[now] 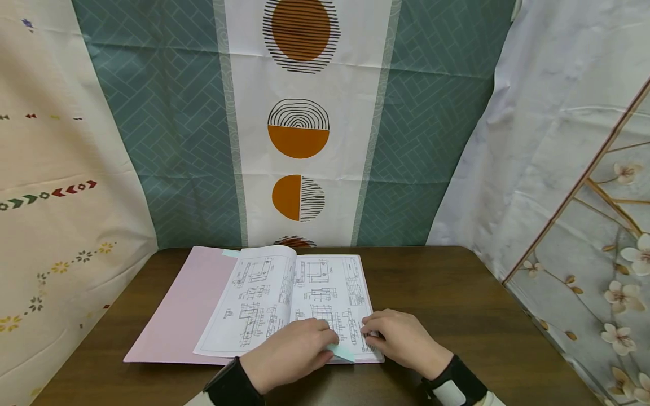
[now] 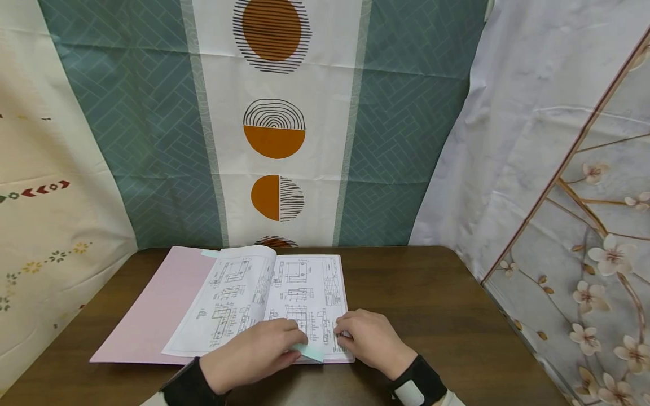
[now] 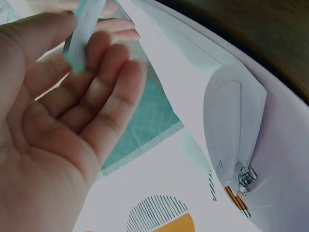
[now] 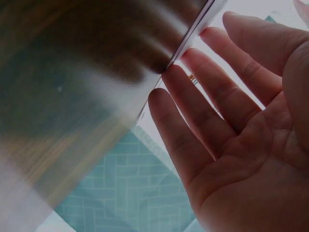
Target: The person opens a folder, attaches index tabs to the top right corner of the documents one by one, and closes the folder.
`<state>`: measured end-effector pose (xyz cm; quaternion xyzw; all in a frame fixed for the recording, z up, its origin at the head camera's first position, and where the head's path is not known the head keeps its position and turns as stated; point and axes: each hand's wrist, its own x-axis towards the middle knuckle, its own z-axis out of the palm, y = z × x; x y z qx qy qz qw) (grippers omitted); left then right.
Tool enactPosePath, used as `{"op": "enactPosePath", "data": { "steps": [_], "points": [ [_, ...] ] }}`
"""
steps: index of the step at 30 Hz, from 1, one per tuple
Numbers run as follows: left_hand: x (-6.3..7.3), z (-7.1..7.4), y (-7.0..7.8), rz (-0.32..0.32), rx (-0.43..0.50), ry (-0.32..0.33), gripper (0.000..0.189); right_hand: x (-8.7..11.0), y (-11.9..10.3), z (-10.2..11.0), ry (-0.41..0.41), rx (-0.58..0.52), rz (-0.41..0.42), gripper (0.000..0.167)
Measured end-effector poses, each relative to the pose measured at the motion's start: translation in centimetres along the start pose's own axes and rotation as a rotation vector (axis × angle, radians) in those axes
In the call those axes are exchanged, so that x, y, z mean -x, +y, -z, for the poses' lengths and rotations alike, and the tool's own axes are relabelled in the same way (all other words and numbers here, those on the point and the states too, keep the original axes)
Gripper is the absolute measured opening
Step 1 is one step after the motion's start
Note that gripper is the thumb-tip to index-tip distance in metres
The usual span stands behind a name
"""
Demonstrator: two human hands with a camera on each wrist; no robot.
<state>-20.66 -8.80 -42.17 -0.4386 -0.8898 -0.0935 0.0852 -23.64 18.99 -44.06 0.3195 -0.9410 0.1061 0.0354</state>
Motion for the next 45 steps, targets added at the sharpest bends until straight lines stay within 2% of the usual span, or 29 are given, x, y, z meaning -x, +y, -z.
{"op": "enactPosePath", "data": {
  "steps": [4,9,14,18,21,24,27,30,35,41,45],
  "points": [
    [-0.1,0.1,-0.3,0.033,-0.004,0.067,0.02,0.0,0.1,0.2,-0.019,-0.008,0.001,0.021],
    [-0.3,0.4,-0.7,0.145,0.066,0.066,0.027,-0.3,0.3,0.5,-0.049,-0.038,0.012,0.02],
    [-0.3,0.4,-1.3,0.202,0.045,0.093,0.024,-1.1,0.2,1.0,-0.035,-0.075,0.031,0.016],
    [-0.4,0.5,-1.6,0.249,0.036,0.167,0.025,-1.6,-0.1,1.3,0.04,-0.027,0.01,0.02],
    [-0.4,0.7,-1.8,0.283,0.026,0.232,0.027,-2.1,-0.5,1.6,0.139,0.007,-0.007,0.026],
    [-0.5,0.7,-1.9,0.31,0.014,0.279,0.027,-2.6,-1.1,2.0,0.252,-0.009,0.01,0.033],
    [-0.5,0.6,-2.0,0.326,0.024,0.298,0.027,-3.1,-1.9,2.3,0.34,-0.037,0.065,0.038],
    [-0.5,0.4,-1.9,0.325,0.046,0.299,0.026,-3.5,-2.6,2.3,0.379,-0.044,0.133,0.038],
    [-0.5,0.3,-1.6,0.311,0.073,0.288,0.024,-4.0,-3.2,2.0,0.388,-0.027,0.195,0.033],
    [-0.6,0.3,-1.5,0.309,0.077,0.275,0.024,-4.0,-3.3,1.8,0.415,-0.027,0.23,0.027],
    [-0.6,0.2,-1.5,0.304,0.083,0.27,0.022,-4.0,-3.4,1.8,0.402,-0.035,0.247,0.025]
  ]
}}
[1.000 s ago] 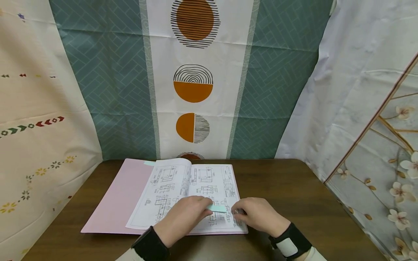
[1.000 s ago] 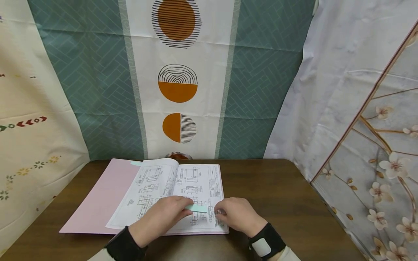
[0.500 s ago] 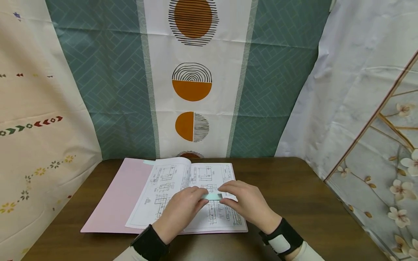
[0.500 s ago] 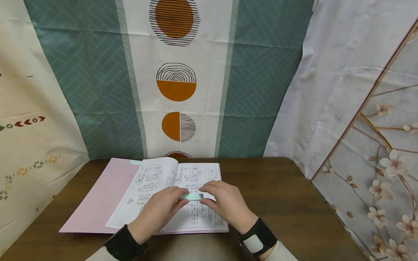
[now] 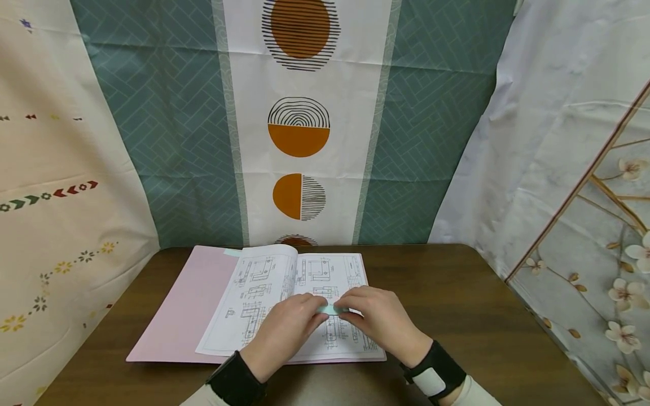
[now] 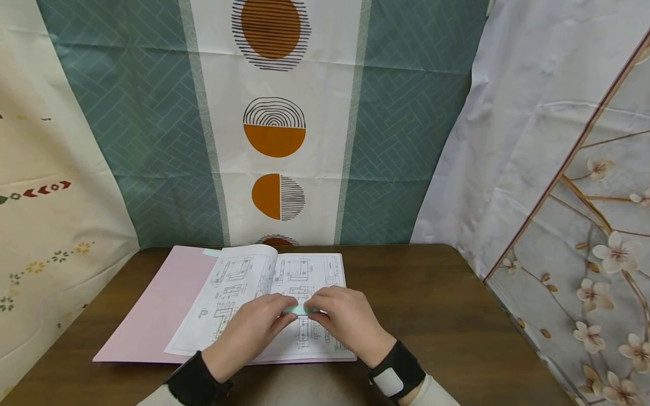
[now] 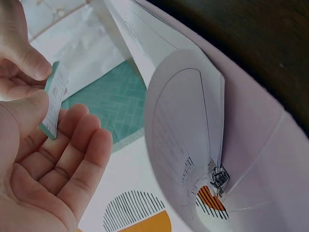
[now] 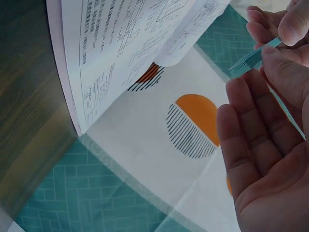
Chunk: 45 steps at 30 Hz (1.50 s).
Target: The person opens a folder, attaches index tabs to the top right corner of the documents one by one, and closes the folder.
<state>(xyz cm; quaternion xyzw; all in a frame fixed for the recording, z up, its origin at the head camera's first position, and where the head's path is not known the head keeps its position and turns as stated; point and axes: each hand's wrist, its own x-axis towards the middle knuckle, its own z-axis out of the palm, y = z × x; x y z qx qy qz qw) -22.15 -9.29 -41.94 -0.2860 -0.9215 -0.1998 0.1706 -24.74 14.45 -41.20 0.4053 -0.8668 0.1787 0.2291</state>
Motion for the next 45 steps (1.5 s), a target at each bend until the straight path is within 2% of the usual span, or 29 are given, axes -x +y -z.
{"op": "enactPosePath", "data": {
  "steps": [4,13,25,37,45],
  "points": [
    [-0.02,-0.05,0.04,0.003,0.006,-0.013,0.021,0.18,0.02,-0.01,-0.006,-0.001,0.019,0.024],
    [-0.11,-0.22,0.12,0.022,0.015,-0.032,0.02,0.2,0.3,-0.08,0.024,0.078,0.118,0.029],
    [0.17,-0.52,0.16,0.003,0.018,-0.043,0.017,0.24,0.06,0.03,0.025,0.101,0.113,0.03],
    [0.11,-0.52,0.03,-0.018,0.008,-0.038,0.019,0.09,0.41,0.04,0.049,0.012,0.092,0.026],
    [0.12,-0.48,0.15,-0.012,0.004,-0.037,0.017,0.07,0.61,-0.04,0.071,0.082,0.132,0.03]
  ]
}}
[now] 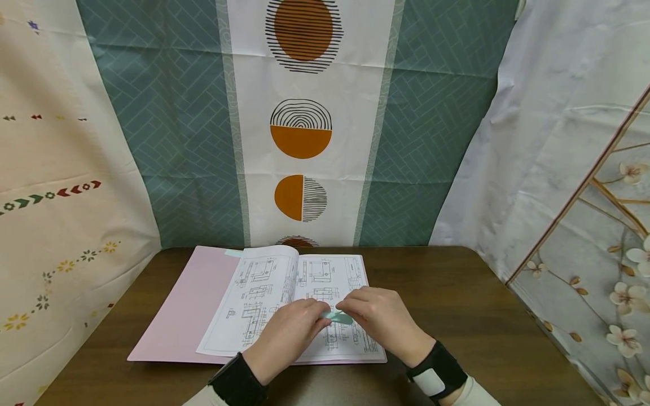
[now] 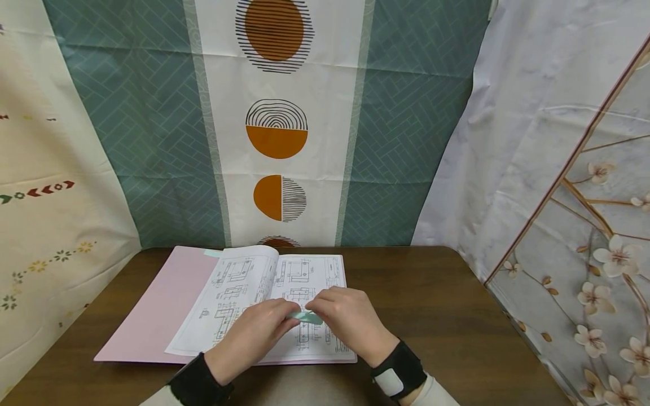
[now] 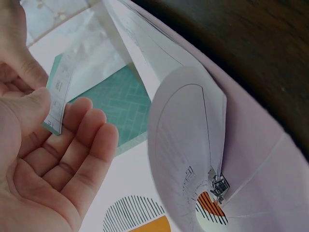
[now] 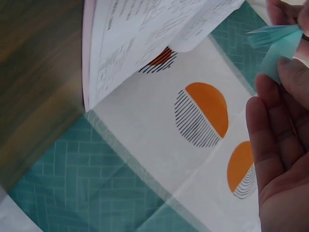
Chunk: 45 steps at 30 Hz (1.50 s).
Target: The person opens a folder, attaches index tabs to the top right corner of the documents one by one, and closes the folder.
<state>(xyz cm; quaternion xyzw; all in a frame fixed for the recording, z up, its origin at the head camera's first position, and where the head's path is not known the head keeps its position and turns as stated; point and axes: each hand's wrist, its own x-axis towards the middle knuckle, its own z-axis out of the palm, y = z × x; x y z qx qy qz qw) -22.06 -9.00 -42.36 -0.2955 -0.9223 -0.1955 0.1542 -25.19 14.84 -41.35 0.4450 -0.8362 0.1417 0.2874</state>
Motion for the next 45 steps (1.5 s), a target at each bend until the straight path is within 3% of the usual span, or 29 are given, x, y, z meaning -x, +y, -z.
{"op": "enactPosePath", "data": {
  "steps": [7,24,31,45],
  "points": [
    [-0.03,0.11,0.05,0.022,0.009,-0.01,0.018,0.11,0.14,0.02,-0.026,0.042,0.006,0.031],
    [-0.01,0.21,0.16,0.022,0.04,-0.048,0.018,0.01,0.14,-0.12,0.05,0.061,0.033,0.031],
    [0.06,0.35,0.35,-0.006,0.045,-0.063,0.019,0.05,0.2,-0.39,0.078,0.077,0.044,0.032],
    [0.2,0.52,0.64,0.019,0.059,-0.121,0.021,-0.01,0.02,-0.69,0.082,0.063,0.021,0.03]
  ]
}}
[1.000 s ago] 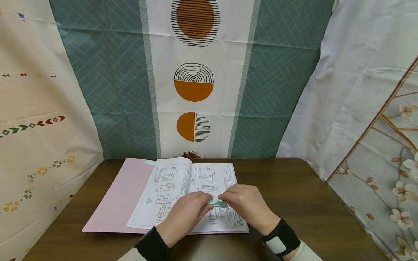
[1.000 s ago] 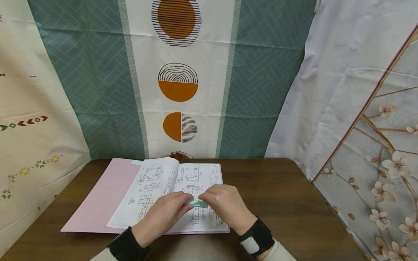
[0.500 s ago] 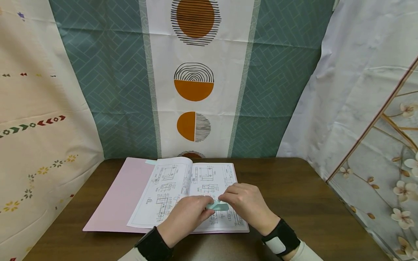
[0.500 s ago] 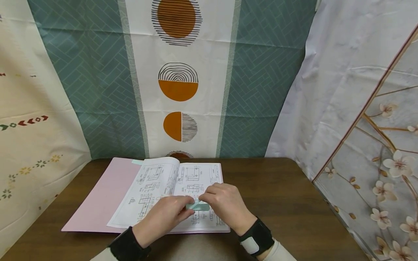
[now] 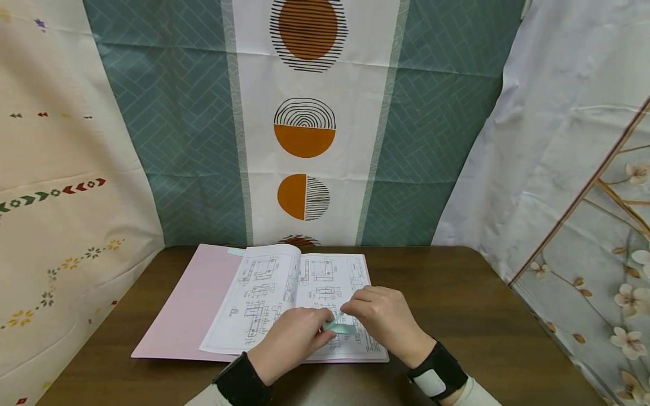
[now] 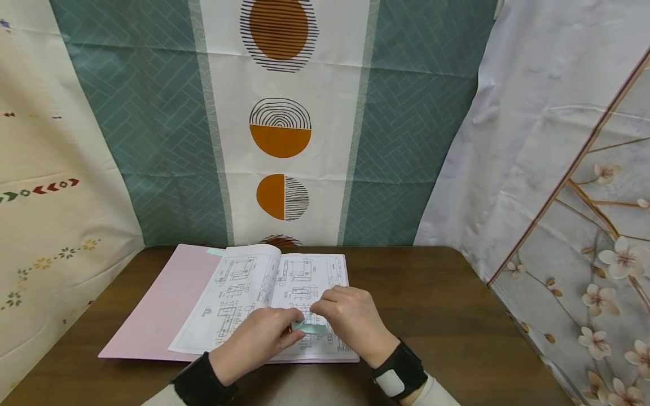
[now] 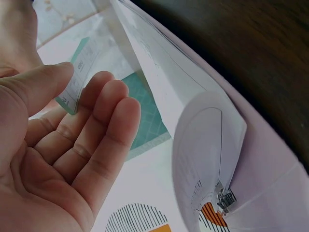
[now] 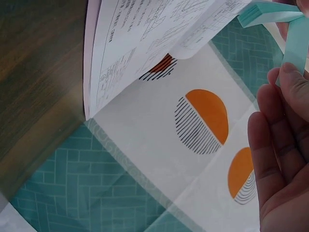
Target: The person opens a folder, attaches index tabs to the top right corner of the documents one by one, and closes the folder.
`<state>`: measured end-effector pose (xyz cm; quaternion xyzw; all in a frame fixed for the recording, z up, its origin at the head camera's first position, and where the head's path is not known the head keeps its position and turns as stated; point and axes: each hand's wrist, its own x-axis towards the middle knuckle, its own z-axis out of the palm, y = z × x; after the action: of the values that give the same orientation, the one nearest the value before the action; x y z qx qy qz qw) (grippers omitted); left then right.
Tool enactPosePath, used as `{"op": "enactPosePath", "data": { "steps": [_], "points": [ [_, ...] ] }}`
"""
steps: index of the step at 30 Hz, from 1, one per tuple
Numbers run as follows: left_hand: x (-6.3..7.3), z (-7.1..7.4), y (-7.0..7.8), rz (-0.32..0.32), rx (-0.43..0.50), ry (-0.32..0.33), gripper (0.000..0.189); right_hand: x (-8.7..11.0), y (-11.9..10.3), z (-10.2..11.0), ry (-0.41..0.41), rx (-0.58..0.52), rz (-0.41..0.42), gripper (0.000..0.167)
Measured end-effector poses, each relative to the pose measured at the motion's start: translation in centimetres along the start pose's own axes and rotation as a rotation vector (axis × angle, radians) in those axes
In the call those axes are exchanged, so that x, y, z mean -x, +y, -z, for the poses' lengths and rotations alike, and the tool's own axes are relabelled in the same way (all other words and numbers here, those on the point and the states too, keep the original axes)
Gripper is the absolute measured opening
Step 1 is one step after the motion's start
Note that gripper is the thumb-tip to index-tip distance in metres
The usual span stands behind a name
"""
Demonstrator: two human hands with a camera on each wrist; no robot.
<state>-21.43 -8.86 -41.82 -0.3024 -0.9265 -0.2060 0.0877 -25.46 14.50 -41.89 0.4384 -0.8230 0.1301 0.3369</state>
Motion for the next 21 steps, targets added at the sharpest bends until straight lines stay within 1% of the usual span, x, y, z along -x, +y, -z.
{"op": "enactPosePath", "data": {
  "steps": [3,7,11,16,21],
  "points": [
    [0.0,0.0,-0.1,0.007,0.003,-0.009,0.021,0.0,0.0,0.0,-0.006,-0.019,-0.017,0.03],
    [0.0,-0.1,-0.2,0.001,-0.008,-0.011,0.02,0.1,0.1,0.0,-0.009,-0.036,-0.02,0.03],
    [0.1,-0.1,-0.3,0.001,-0.009,-0.028,0.018,0.2,0.3,0.3,0.013,-0.035,-0.035,0.034],
    [0.6,-0.3,-0.5,-0.001,-0.006,-0.03,0.018,0.3,0.6,0.7,0.029,-0.02,-0.064,0.034],
    [1.2,-0.4,-0.3,-0.031,-0.037,-0.027,0.017,0.2,0.9,0.8,0.02,-0.013,-0.073,0.033]
  ]
}}
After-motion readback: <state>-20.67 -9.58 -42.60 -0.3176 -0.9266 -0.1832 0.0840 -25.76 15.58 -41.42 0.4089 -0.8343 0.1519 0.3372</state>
